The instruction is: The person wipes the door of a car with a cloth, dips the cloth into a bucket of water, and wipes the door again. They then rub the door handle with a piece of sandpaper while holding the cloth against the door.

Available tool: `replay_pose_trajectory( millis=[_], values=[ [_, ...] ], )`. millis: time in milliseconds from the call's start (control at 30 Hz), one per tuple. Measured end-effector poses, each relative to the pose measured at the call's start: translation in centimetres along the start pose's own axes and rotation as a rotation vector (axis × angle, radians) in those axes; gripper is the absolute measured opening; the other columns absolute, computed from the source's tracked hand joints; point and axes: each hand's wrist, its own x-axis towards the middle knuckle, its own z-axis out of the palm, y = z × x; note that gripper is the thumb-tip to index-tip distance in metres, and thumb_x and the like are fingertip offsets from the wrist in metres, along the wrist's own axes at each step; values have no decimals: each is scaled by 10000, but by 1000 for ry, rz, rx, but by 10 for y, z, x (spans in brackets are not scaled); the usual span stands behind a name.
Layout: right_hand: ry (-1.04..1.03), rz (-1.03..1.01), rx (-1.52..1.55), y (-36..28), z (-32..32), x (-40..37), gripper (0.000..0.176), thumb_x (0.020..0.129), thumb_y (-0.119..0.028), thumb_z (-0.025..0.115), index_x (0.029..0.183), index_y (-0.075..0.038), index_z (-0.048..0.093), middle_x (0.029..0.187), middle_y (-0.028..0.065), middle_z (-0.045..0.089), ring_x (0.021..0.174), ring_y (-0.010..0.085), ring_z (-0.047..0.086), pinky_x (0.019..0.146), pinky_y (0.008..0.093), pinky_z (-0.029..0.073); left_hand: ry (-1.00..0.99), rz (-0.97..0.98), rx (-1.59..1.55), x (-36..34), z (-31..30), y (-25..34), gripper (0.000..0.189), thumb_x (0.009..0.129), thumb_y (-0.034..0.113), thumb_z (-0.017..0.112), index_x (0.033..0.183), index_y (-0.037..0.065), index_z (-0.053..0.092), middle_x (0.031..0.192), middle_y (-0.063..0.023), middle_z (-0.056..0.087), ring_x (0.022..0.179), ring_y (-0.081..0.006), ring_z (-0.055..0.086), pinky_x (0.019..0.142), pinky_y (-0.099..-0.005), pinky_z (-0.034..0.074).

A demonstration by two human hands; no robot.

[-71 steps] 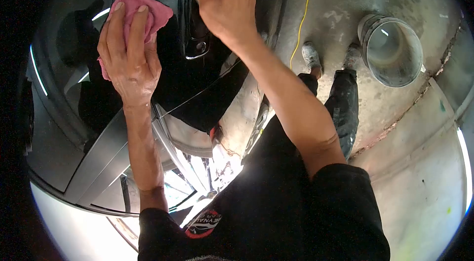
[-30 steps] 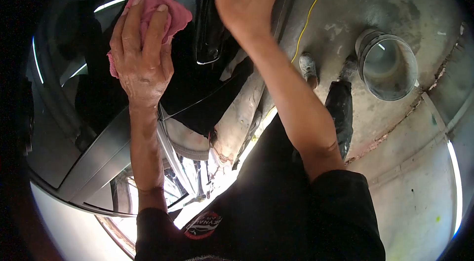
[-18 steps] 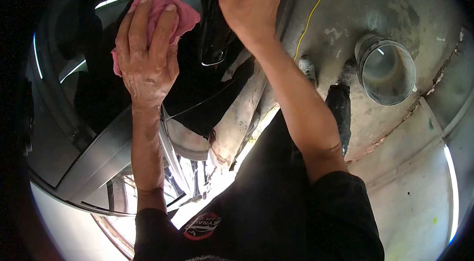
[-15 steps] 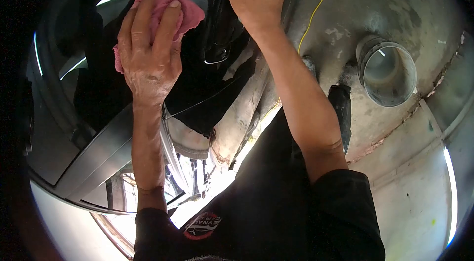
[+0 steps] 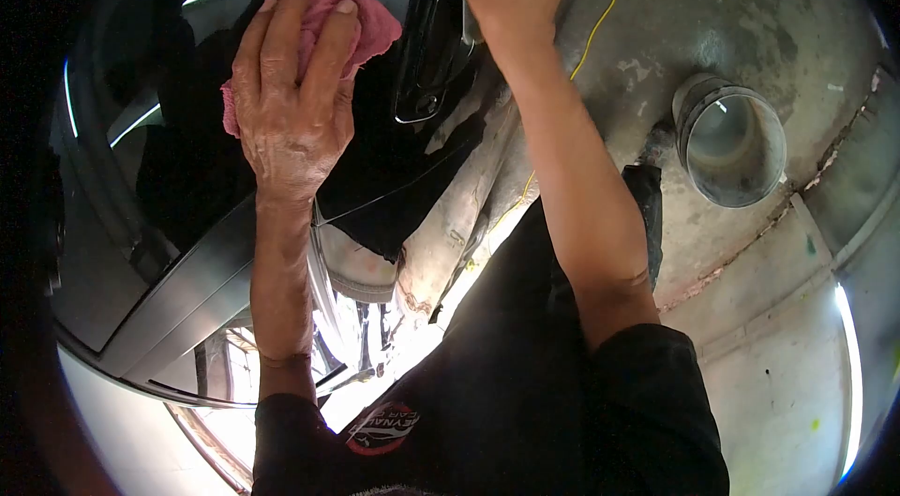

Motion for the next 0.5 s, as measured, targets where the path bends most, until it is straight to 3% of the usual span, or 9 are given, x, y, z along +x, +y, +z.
replay_pose_trajectory(
  millis=[133,233,333,500],
  values=[
    [37,126,189,8,4,1,125,889,-87,683,796,-6,660,701,4,631,656,78,560,600,265,461,-3,9,11,1,-1,-1,526,805,165,826,1306,248,689,1470,-90,545,1332,-340,517,1091,-409,489],
    [44,50,61,13,1,6,114,884,-80,682,797,-10,661,697,7,628,644,78,557,587,262,455,-18,8,8,0,-2,-2,523,813,174,823,1312,248,685,1467,-93,548,1329,-341,520,1092,-410,488],
    [27,210,329,13,1,19,93,869,-61,682,794,-8,671,702,11,632,636,85,556,587,265,456,11,22,8,0,0,-3,523,816,176,821,1316,247,683,1468,-94,545,1330,-343,517,1095,-417,487],
    [30,103,206,22,3,14,95,873,-61,703,802,-12,664,709,8,637,632,90,558,589,268,457,18,25,-14,-1,2,-4,548,800,156,832,1319,241,678,1460,-96,550,1324,-355,519,1093,-425,488]
  ],
)
